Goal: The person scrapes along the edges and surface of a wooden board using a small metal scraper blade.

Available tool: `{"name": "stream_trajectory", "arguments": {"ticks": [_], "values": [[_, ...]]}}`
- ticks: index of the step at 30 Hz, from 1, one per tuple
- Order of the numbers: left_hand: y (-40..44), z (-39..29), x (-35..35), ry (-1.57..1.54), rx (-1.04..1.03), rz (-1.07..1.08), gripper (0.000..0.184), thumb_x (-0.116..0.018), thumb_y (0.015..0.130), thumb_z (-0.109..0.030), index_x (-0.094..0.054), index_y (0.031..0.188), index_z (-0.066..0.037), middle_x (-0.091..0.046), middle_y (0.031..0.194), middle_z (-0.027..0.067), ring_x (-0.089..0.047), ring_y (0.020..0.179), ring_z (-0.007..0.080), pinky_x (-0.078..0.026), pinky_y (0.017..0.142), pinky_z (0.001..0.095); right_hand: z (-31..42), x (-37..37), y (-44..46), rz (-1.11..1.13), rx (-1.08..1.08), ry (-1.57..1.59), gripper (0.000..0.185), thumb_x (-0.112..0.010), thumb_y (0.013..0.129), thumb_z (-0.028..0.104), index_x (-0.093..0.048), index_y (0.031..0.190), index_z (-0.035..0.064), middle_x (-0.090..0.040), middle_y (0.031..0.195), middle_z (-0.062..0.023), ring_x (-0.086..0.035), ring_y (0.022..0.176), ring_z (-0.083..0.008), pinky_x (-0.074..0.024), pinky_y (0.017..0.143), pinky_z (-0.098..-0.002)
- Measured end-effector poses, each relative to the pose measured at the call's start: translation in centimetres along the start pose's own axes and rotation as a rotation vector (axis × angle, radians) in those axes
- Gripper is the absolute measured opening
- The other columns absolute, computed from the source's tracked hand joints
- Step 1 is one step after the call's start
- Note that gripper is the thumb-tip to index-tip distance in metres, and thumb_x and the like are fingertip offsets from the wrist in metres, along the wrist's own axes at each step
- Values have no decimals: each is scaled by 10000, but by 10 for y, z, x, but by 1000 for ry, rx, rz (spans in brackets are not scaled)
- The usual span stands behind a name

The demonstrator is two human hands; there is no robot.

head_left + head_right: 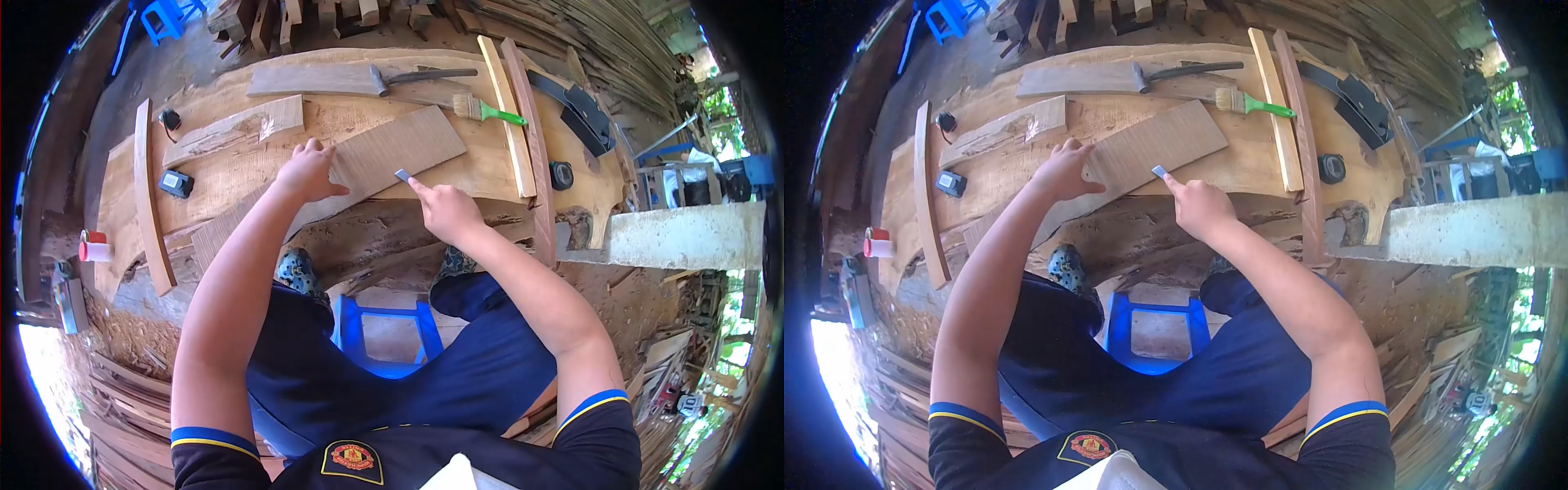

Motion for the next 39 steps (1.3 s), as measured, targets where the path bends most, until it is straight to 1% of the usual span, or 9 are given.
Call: {"name": "stream_trajectory", "arguments": {"ticks": [3,4,7,14,19,23,27,31,39], "values": [[-4,-12,1,77,67,89,1155,-876,637,-578,-362,1533,-61,-398,1458,200,-415,1353,403,-462,1070,516,10,-3,14,-38,-5,-32,421,-543,929,114,-636,1339,92,-678,792,-217,-676,720,-385,-559,690,-500],[-5,-13,-1,86,77,59,1291,-899,569,-609,-291,1560,-45,-396,1445,185,-414,1343,391,-465,1043,554,13,-3,19,-37,-10,-38,423,-542,930,113,-633,1343,89,-672,781,-215,-673,717,-386,-558,690,-500],[-6,-16,-3,121,87,52,1352,-911,534,-615,-265,1564,-22,-396,1450,186,-394,1362,392,-458,1024,580,12,-7,27,-28,-9,-36,442,-539,930,107,-616,1365,90,-659,767,-208,-666,710,-387,-555,682,-498],[-1,-19,-3,126,120,97,1401,-930,501,-604,-252,1567,0,-384,1463,185,-374,1381,391,-447,1029,581,-1,-10,7,-76,47,-6,477,-552,916,66,-592,1392,83,-643,748,-202,-651,695,-387,-541,662,-494],[0,-19,-5,126,126,104,1392,-936,506,-586,-256,1564,8,-386,1456,189,-386,1370,398,-451,1026,578,-13,-15,-11,-77,51,-41,476,-553,925,100,-597,1398,115,-630,753,-164,-668,690,-359,-570,659,-466],[2,-24,-4,149,148,139,1399,-939,523,-596,-237,1569,11,-372,1475,168,-371,1387,380,-444,1031,557,-9,-15,6,-93,30,-21,477,-542,922,87,-590,1397,101,-635,759,-179,-658,704,-374,-551,671,-477],[5,-26,-4,151,146,148,1403,-949,507,-575,-243,1565,17,-370,1473,189,-382,1376,399,-465,1017,570,-10,-17,45,-160,57,3,452,-519,934,101,-600,1379,95,-656,784,-200,-660,723,-392,-545,679,-493],[4,-25,-5,163,134,141,1420,-949,489,-567,-231,1568,13,-372,1466,217,-392,1367,425,-470,1026,577,-8,-14,56,-104,-3,42,451,-513,941,100,-597,1384,104,-668,805,-222,-665,738,-404,-544,687,-502],[2,-23,-7,172,122,115,1420,-934,521,-609,-221,1567,32,-381,1473,191,-393,1372,398,-459,1016,590,-13,-16,4,-52,25,50,503,-535,920,77,-575,1419,120,-623,745,-179,-647,687,-377,-542,667,-498]]}}
Point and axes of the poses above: each hand's wrist, its own y-axis towards the middle knuckle, its own x-axis out of the back of the hand, z = x × y, the point moved 5 cm from there along y, towards the middle knuckle
